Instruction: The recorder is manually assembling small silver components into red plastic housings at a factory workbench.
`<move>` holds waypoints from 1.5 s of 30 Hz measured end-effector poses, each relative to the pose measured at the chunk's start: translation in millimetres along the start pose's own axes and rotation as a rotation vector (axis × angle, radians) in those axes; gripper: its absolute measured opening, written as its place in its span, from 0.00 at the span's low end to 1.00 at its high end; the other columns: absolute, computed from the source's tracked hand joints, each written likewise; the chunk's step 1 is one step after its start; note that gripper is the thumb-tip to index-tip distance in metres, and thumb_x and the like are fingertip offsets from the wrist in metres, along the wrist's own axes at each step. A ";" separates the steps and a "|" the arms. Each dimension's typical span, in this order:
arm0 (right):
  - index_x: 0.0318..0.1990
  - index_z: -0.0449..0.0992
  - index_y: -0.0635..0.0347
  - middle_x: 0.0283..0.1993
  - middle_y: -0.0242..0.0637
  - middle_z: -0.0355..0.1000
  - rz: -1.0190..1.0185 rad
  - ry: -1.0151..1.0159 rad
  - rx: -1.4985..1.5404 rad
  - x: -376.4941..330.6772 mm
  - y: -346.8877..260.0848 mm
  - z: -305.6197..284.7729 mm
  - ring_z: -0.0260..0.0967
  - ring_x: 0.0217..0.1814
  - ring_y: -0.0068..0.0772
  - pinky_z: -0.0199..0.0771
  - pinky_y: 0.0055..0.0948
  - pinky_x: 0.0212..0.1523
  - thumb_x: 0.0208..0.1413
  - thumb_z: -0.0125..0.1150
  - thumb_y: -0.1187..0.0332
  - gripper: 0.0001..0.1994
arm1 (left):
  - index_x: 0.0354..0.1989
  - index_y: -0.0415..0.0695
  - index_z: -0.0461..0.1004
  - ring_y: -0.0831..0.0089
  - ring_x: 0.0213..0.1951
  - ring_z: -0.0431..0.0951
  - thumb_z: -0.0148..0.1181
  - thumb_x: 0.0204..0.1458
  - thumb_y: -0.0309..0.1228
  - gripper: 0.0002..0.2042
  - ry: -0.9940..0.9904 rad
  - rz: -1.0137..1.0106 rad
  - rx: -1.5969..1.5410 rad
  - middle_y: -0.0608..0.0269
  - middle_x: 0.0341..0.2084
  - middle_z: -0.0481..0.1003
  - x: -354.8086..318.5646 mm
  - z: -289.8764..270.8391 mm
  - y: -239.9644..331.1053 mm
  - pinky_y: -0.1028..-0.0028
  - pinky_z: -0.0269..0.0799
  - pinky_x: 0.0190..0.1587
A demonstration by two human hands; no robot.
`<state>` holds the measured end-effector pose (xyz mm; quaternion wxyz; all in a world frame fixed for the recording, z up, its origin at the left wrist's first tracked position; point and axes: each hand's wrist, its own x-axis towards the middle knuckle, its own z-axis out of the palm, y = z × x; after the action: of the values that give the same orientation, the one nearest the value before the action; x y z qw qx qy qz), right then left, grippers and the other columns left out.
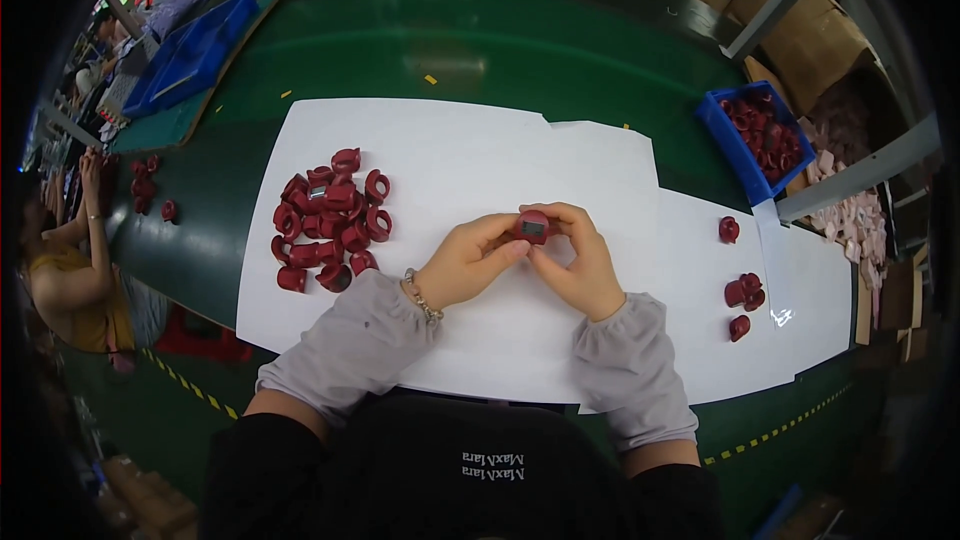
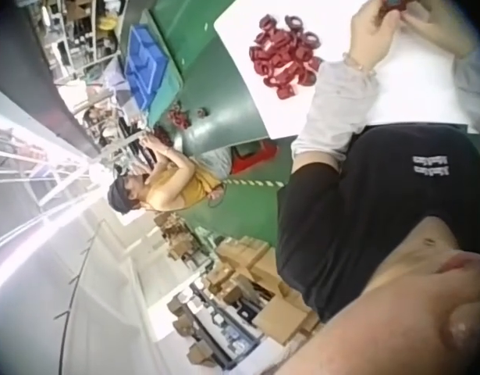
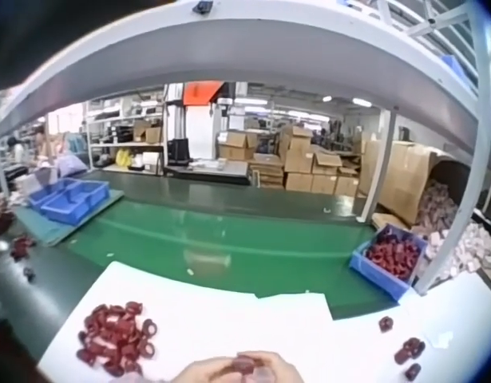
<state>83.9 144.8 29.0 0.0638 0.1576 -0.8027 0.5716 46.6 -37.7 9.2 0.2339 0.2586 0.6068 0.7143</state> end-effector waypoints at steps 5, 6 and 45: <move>0.53 0.61 0.65 0.51 0.42 0.69 0.026 -0.008 0.094 -1.4 -3.1 -0.5 0.67 0.53 0.33 0.65 0.31 0.55 0.49 0.57 0.80 0.22 | 0.51 0.35 0.67 0.75 0.48 0.69 0.50 0.58 0.25 0.14 -0.016 0.048 0.121 0.62 0.44 0.69 0.6 -7.4 -5.9 0.75 0.64 0.52; 0.53 0.61 0.65 0.51 0.42 0.69 0.027 -0.008 0.093 -1.7 -2.6 -1.5 0.67 0.53 0.33 0.65 0.31 0.55 0.49 0.57 0.80 0.22 | 0.51 0.35 0.68 0.75 0.48 0.68 0.50 0.57 0.25 0.14 -0.031 0.041 0.162 0.62 0.44 0.69 1.1 -8.3 -5.5 0.75 0.64 0.52; 0.49 0.69 0.67 0.43 0.43 0.72 -0.059 0.025 -0.059 1.5 -0.1 7.4 0.71 0.43 0.33 0.71 0.28 0.47 0.45 0.60 0.77 0.20 | 0.45 0.34 0.71 0.77 0.39 0.74 0.46 0.61 0.32 0.14 0.089 -0.107 -0.044 0.61 0.37 0.74 2.4 7.0 10.9 0.76 0.70 0.42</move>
<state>83.1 137.5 27.0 0.0950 0.1721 -0.8133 0.5477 49.1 -32.5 21.0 0.2501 0.1885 0.6135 0.7249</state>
